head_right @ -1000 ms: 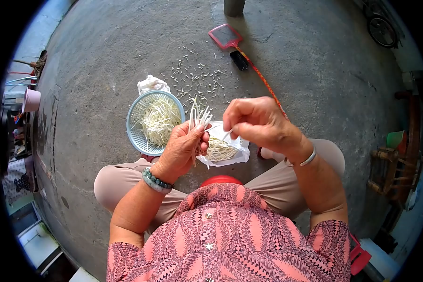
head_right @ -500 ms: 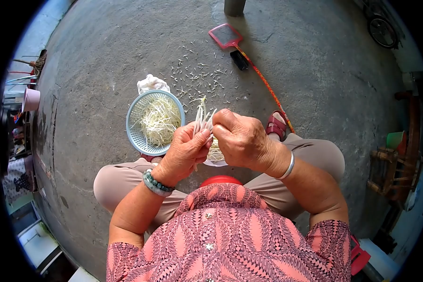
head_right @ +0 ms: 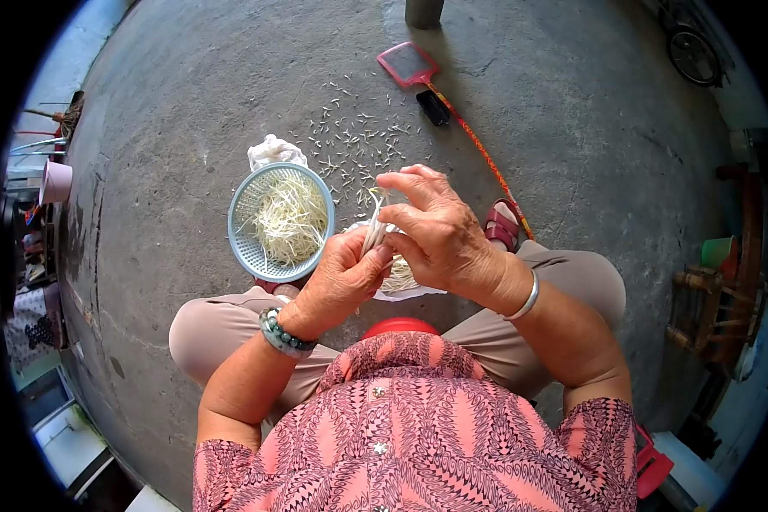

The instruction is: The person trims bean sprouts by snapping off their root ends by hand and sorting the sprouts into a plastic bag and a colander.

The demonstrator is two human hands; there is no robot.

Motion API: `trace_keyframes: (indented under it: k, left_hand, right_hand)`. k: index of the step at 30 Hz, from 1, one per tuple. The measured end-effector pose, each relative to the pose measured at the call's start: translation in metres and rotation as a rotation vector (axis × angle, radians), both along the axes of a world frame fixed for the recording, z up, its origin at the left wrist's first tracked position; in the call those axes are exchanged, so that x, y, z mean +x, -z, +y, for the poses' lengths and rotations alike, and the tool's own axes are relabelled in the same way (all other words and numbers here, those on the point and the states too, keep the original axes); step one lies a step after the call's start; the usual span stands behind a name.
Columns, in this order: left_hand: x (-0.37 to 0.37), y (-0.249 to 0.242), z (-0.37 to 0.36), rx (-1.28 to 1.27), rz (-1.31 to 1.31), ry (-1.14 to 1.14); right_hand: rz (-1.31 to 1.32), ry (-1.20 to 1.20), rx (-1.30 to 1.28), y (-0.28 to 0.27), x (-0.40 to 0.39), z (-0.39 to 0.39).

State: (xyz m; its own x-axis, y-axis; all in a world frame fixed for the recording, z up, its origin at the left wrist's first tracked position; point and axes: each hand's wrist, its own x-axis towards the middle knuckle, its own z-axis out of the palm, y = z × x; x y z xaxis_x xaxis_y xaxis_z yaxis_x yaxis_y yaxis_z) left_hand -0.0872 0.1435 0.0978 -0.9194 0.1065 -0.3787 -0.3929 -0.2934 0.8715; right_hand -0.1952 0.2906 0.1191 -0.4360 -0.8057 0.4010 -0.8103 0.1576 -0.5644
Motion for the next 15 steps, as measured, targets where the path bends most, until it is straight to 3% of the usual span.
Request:
trace_keyframes:
  k: [3, 15]
  left_hand:
    - [0.0, 0.002, 0.001, -0.096, 0.053, 0.016]
    - [0.0, 0.002, -0.001, 0.028, -0.003, 0.04]
  right_hand:
    - [0.011, -0.016, -0.019, 0.004, 0.0, -0.001]
    - [0.238, 0.065, -0.034, -0.004, 0.01, -0.004]
